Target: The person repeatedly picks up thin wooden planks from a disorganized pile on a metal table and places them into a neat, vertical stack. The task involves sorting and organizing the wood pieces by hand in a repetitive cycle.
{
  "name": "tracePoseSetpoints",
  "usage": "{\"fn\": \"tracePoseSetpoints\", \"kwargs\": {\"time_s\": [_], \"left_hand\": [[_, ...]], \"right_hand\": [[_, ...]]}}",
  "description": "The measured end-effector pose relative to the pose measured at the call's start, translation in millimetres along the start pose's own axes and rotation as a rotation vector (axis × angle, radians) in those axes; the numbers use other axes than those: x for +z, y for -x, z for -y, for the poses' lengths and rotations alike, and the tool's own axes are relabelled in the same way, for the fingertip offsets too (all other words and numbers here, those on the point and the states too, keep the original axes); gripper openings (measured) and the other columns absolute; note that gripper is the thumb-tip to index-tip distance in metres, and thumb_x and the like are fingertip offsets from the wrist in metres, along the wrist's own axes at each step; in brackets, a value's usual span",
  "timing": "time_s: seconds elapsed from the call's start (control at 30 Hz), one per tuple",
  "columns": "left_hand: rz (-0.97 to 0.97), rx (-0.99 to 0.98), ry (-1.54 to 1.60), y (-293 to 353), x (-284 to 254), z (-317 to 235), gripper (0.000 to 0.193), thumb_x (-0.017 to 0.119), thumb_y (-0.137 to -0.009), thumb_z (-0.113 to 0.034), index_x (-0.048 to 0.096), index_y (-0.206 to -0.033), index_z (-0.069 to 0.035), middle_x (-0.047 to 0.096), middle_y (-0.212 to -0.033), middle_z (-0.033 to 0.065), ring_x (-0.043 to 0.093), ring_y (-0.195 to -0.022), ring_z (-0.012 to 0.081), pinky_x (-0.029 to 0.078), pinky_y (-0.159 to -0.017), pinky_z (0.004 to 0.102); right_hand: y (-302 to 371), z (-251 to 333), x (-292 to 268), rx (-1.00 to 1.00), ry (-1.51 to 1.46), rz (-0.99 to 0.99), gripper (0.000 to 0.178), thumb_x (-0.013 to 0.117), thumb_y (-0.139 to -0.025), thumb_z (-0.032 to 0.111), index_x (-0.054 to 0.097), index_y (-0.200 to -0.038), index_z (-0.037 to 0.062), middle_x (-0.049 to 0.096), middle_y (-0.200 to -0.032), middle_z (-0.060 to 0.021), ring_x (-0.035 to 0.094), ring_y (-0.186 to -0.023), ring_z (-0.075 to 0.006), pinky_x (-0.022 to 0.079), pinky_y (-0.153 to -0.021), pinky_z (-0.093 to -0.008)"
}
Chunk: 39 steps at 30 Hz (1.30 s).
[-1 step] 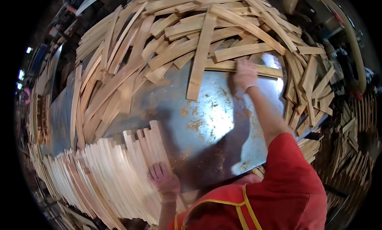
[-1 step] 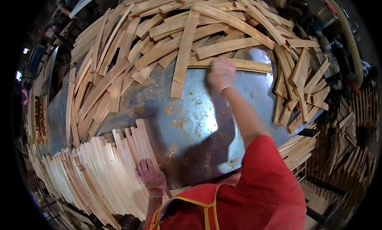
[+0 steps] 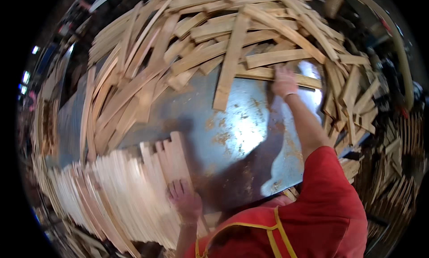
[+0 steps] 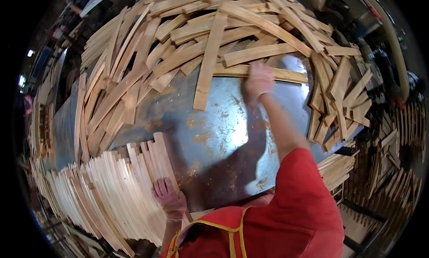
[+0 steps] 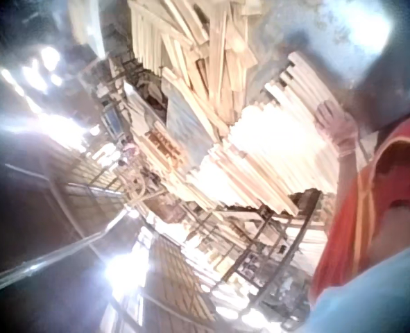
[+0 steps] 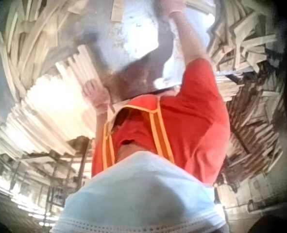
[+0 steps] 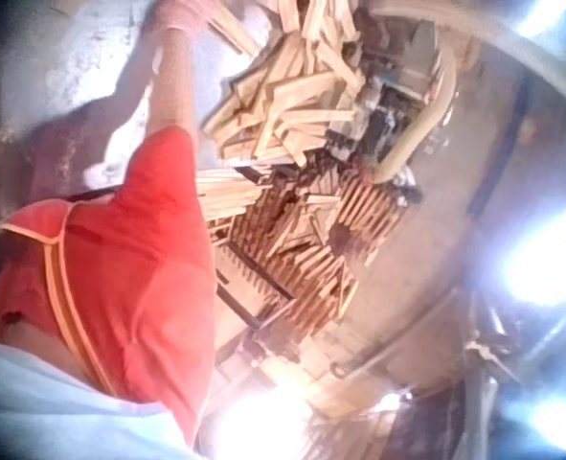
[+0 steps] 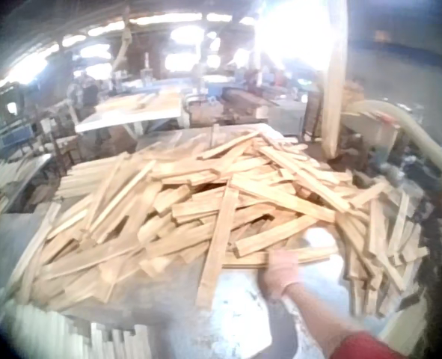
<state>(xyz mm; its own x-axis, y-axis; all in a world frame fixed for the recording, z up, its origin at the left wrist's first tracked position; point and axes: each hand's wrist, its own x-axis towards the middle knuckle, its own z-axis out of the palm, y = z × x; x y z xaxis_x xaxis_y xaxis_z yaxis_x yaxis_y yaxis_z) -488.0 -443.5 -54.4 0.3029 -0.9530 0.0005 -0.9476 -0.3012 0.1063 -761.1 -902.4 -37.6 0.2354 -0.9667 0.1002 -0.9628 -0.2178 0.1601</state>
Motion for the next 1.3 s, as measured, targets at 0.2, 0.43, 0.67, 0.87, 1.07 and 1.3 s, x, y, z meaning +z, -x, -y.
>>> {"fn": "tracePoseSetpoints", "kwargs": {"time_s": [0.2,0.43,0.67,0.87,1.07,1.3], "left_hand": [[-0.041,-0.070,-0.022,20,-26,-6,0.064,0.067,-0.079,-0.024,0.062,-0.138,-0.003,0.056,-0.142,0.0208,0.049,-0.139,0.0415,0.033,-0.120,0.0617],[-0.038,-0.104,0.042,20,1,9,0.072,0.071,-0.084,-0.039,0.058,-0.146,-0.007,0.054,-0.148,0.0172,0.046,-0.144,0.0348,0.029,-0.125,0.0584],[0.384,-0.162,0.896,33,-79,18,0.090,0.071,-0.094,-0.053,0.038,-0.165,-0.010,0.048,-0.161,0.0244,0.047,-0.150,0.0366,0.037,-0.125,0.0428],[-0.144,-0.290,0.359,122,-52,163,0.066,0.065,-0.098,-0.022,0.046,-0.159,-0.008,0.055,-0.155,0.0205,0.057,-0.137,0.0354,0.045,-0.119,0.0430],[-0.001,-0.496,-0.379,251,-67,354,0.073,0.072,-0.094,-0.027,0.047,-0.160,-0.013,0.048,-0.163,0.0093,0.042,-0.153,0.0315,0.032,-0.127,0.0477],[0.133,-0.855,-0.645,244,-52,337,0.084,0.071,-0.096,-0.026,0.030,-0.169,-0.014,0.041,-0.169,0.0111,0.035,-0.158,0.0315,0.033,-0.126,0.0463]], "right_hand": [[34,-39,15,-0.366,-0.475,0.379,0.032,0.068,-0.095,0.028,0.075,-0.109,-0.0008,0.070,-0.099,-0.0118,0.066,-0.088,-0.0240,0.054,-0.077,-0.0369],[235,28,14,0.454,-1.635,0.700,0.049,0.075,-0.100,0.035,0.066,-0.132,-0.0014,0.067,-0.101,-0.0050,0.063,-0.088,-0.0147,0.053,-0.074,-0.0319],[303,197,-95,0.152,-1.871,0.757,0.048,0.075,-0.100,0.033,0.060,-0.134,0.0030,0.066,-0.110,-0.0088,0.066,-0.096,-0.0195,0.057,-0.089,-0.0339],[368,268,-155,-0.326,-1.701,0.851,0.087,0.076,-0.097,0.023,0.031,-0.165,-0.0061,0.064,-0.126,-0.0119,0.062,-0.113,-0.0180,0.054,-0.095,-0.0319],[372,212,-125,-0.290,-1.395,0.923,0.059,0.072,-0.099,0.028,0.058,-0.148,-0.0025,0.069,-0.112,-0.0048,0.063,-0.098,-0.0151,0.054,-0.087,-0.0282],[249,159,-60,0.123,-1.445,0.785,0.069,0.074,-0.096,0.030,0.054,-0.150,-0.0074,0.072,-0.118,-0.0108,0.066,-0.099,-0.0174,0.055,-0.085,-0.0308]]}}
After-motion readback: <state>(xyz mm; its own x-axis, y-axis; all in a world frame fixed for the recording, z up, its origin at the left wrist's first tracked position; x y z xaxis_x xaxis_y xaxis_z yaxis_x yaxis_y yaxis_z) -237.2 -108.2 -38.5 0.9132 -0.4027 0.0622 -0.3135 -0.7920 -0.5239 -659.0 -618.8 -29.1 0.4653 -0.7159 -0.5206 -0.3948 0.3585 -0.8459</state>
